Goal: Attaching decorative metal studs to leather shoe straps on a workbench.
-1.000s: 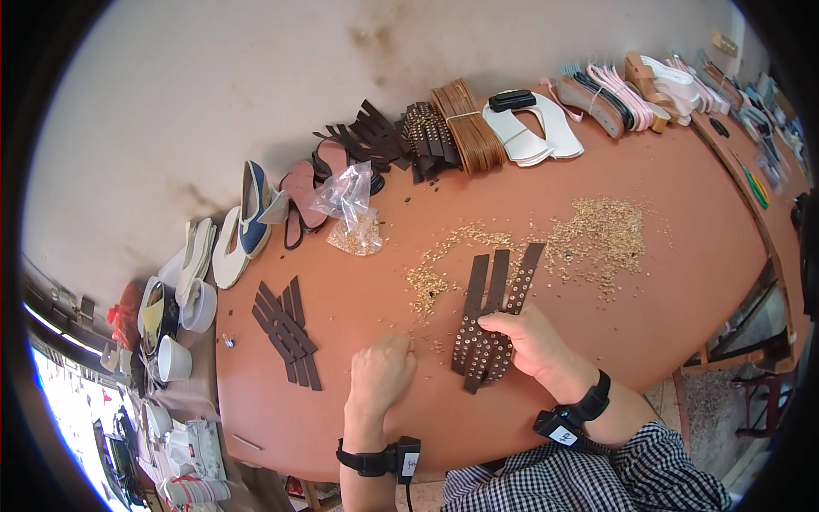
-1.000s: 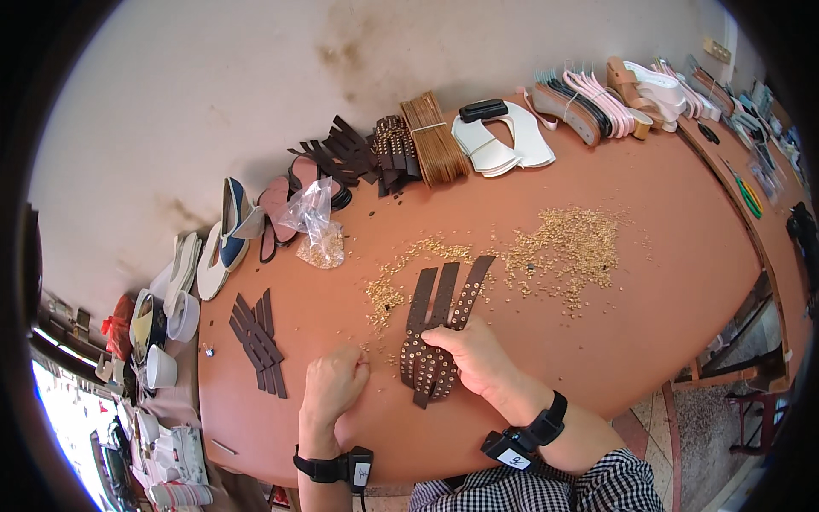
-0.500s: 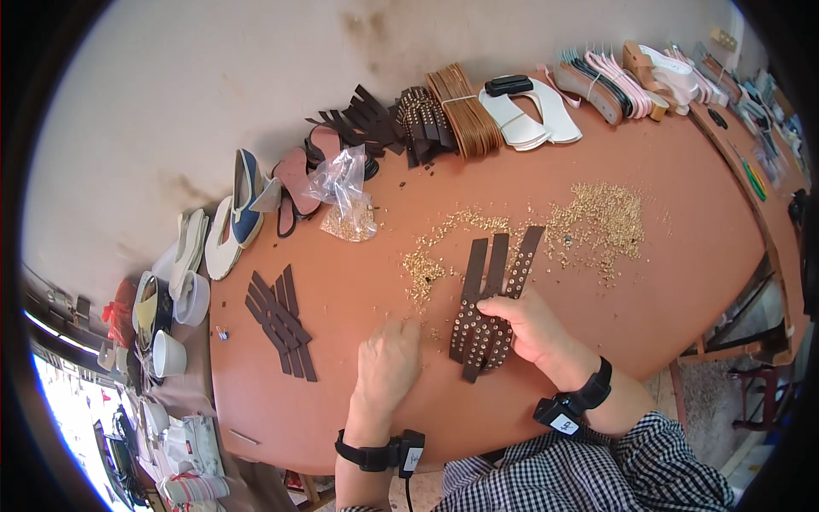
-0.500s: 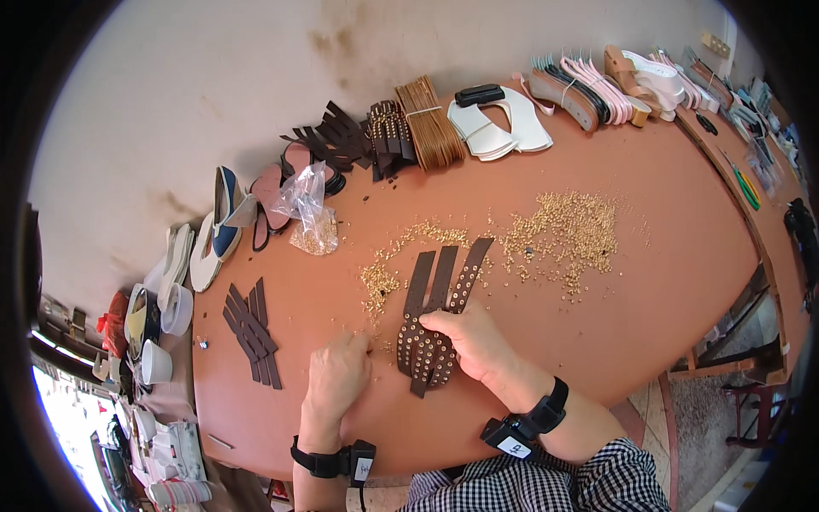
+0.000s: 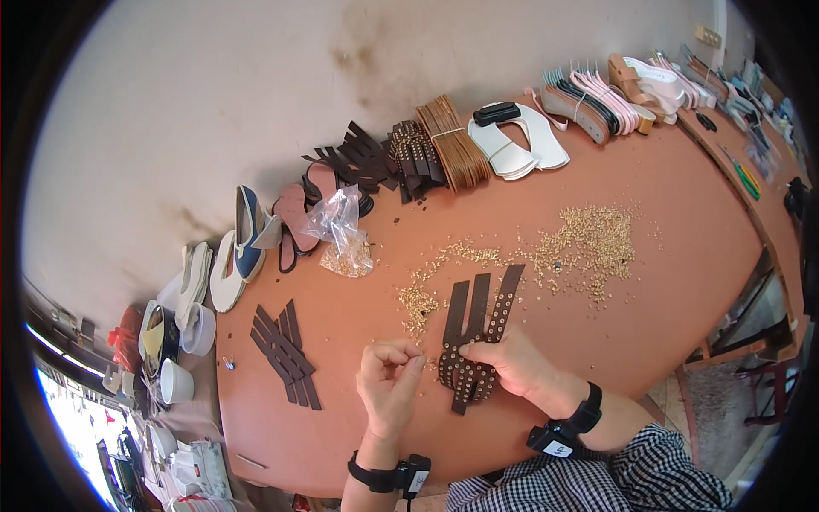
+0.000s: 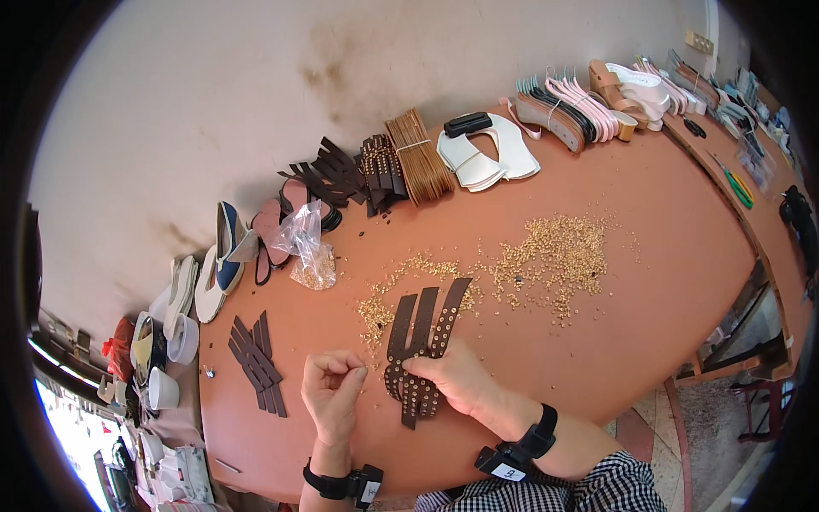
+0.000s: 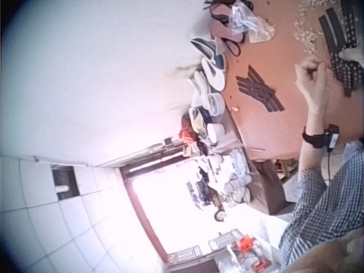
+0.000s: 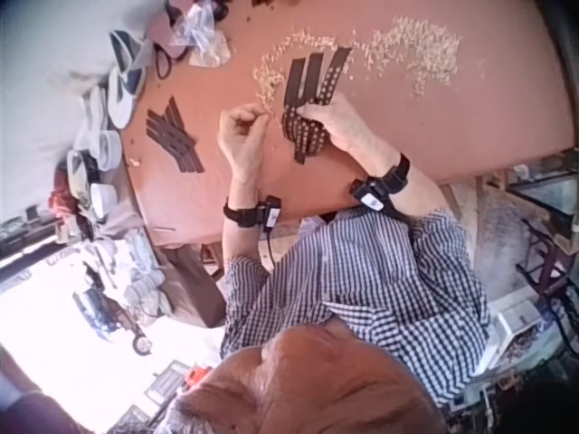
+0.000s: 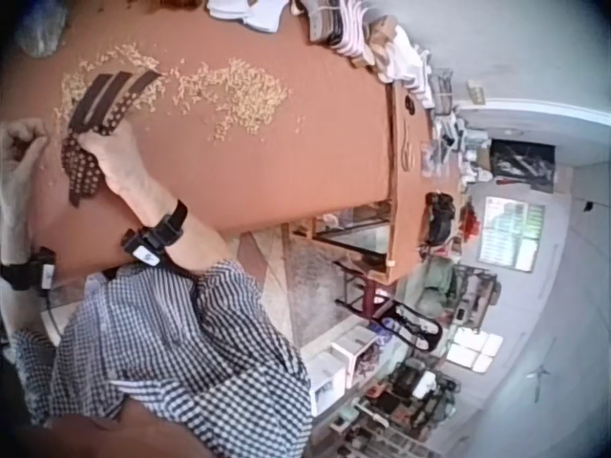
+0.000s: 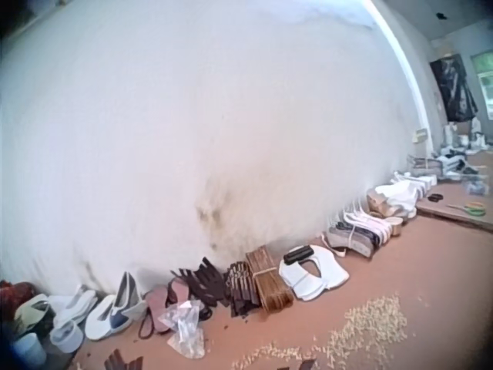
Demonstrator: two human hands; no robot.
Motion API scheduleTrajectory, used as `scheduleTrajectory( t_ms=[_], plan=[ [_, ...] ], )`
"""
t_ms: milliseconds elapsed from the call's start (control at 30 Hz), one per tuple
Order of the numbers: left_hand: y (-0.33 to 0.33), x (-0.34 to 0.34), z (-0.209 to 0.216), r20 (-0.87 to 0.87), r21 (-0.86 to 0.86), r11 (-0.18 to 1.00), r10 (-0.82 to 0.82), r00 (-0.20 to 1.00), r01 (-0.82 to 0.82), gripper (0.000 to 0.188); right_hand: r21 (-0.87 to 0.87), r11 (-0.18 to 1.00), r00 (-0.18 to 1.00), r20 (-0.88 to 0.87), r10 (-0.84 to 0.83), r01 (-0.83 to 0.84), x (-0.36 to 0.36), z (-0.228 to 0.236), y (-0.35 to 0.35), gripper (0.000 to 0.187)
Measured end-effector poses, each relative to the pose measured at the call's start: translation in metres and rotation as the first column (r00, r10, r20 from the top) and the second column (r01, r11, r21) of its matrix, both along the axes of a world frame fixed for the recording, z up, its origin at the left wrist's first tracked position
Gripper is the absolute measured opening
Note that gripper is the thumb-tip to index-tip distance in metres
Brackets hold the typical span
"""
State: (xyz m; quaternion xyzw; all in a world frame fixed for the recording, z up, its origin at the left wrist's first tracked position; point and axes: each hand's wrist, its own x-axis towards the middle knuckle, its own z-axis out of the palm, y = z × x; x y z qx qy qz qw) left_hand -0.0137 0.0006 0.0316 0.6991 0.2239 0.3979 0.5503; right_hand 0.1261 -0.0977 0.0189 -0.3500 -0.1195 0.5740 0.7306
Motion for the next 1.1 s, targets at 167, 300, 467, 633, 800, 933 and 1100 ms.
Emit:
scheduleTrajectory(
  t_ms=[167, 300, 467, 633, 800, 933, 1100],
  plan=[
    [-0.013, 0.013, -0.003, 0.093, 0.035, 0.998, -0.060, 0.994, 0.057, 0.025, 0.013, 0.999, 0.998, 0.048, 0.033, -0.034, -0.005, 0.002, -0.003, 0.016],
    [-0.009, 0.018, -0.012, 0.038, 0.285, 0.957, -0.064, 0.997, 0.051, 0.026, 0.050, 0.999, 0.988, 0.157, 0.007, -0.015, -0.008, 0.000, -0.005, 0.015],
    [-0.005, 0.018, -0.015, -0.009, 0.483, 0.875, -0.030, 1.000, 0.030, 0.026, 0.050, 0.999, 0.989, 0.146, -0.002, -0.006, -0.013, 0.003, -0.005, 0.013],
    [0.000, 0.020, -0.009, -0.069, 0.674, 0.736, -0.028, 0.997, 0.067, 0.027, 0.053, 0.999, 0.961, 0.275, -0.008, -0.007, -0.012, -0.003, -0.005, 0.011],
    [-0.001, 0.020, -0.010, -0.115, 0.562, 0.823, -0.022, 0.993, 0.083, 0.028, -0.010, 1.000, 0.887, 0.461, 0.005, 0.000, -0.013, -0.001, -0.006, 0.011],
    [-0.004, 0.013, -0.017, -0.078, 0.212, 0.974, -0.068, 0.995, 0.083, 0.028, -0.010, 1.000, 0.825, 0.565, -0.003, 0.011, -0.013, 0.006, -0.006, 0.012],
    [-0.007, 0.012, -0.014, -0.031, -0.114, 0.989, -0.095, 0.995, 0.091, 0.027, 0.013, 1.000, 0.908, 0.418, 0.019, -0.027, -0.012, 0.002, -0.006, 0.015]
  ],
)
